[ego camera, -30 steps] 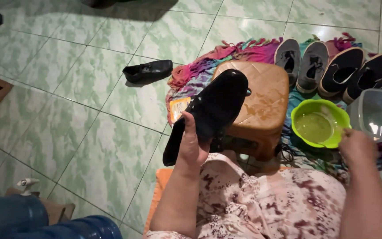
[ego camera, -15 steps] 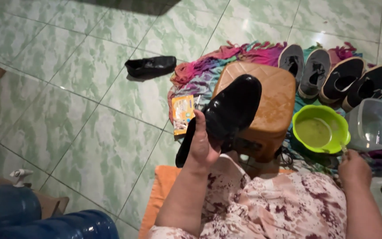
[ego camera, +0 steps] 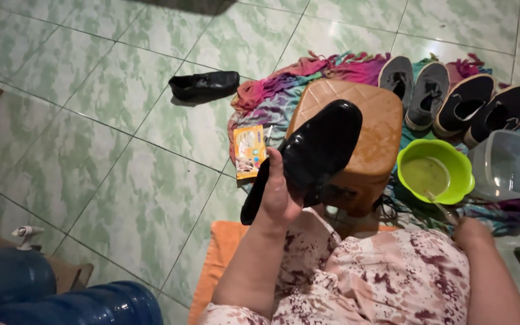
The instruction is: The person sits on the floor and scrubs a black shoe with a brush dipped in a green bowl of liquid. They repeatedly scrub the shoe's upper and sole, then briefly hold a smartphone before resuming scrubbing.
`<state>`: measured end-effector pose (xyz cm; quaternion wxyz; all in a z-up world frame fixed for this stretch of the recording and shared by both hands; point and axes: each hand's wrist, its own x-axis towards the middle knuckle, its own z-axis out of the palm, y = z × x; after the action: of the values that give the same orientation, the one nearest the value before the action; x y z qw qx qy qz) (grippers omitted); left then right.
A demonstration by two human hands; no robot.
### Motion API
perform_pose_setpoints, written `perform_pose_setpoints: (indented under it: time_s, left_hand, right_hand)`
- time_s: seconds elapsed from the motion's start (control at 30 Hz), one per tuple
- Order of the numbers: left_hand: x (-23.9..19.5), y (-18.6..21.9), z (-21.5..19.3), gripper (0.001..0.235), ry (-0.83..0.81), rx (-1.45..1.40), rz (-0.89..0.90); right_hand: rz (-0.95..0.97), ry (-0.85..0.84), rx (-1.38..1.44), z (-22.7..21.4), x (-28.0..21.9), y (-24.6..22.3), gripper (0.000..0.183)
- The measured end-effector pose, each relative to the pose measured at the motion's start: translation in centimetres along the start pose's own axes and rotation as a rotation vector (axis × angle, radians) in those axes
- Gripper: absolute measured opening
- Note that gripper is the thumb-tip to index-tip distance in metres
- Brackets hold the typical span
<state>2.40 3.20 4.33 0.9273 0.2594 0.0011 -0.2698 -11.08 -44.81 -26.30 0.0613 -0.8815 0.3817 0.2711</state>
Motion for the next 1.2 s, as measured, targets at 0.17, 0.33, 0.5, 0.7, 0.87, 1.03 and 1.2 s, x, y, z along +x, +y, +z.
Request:
perform_pose_setpoints:
  time_s: [0.17, 0.33, 0.5, 0.7, 0.87, 1.03, 1.2]
  left_hand:
    - [0.3, -0.2, -0.2, 0.096, -0.042, -0.025, -0.001]
    - [0.7, -0.7, 0.7, 0.098, 0.032, 0.059, 0.042]
    - [0.8, -1.1, -0.8, 0.104, 0.097, 0.123, 0.079]
    - [1.2, -1.9, -0.8, 0.099, 0.130, 0.198, 0.104]
    - [2.8, -3.5, -4.1, 0.097, 0.206, 0.294, 0.120]
    - [0.3, -3.2, 1.3, 0.083, 0.321, 0.440, 0.216]
    - [1.0, -4.0, -0.2, 0.092, 0.359, 0.265, 0.185]
  right_hand:
    - [-0.425, 0.581, 0.880, -7.8, -8.8, -6.0, 0.026]
    - [-0.886, 0.419, 0.972, -16.4, -22.9, -17.6, 0.018]
    - [-0.946, 0.278, 0.906, -15.2, -21.8, -21.0, 0.017]
    - [-0.835, 0.744, 0.872, -13.4, -21.6, -19.5, 0.013]
    - [-0.915, 0.685, 0.899, -12.2, -18.3, -19.9, 0.011]
    - [-0.927, 0.581, 0.895, -13.8, -23.2, -19.9, 0.009]
    - [-0.956, 0.574, 0.920, -14.7, -22.2, -18.7, 0.013]
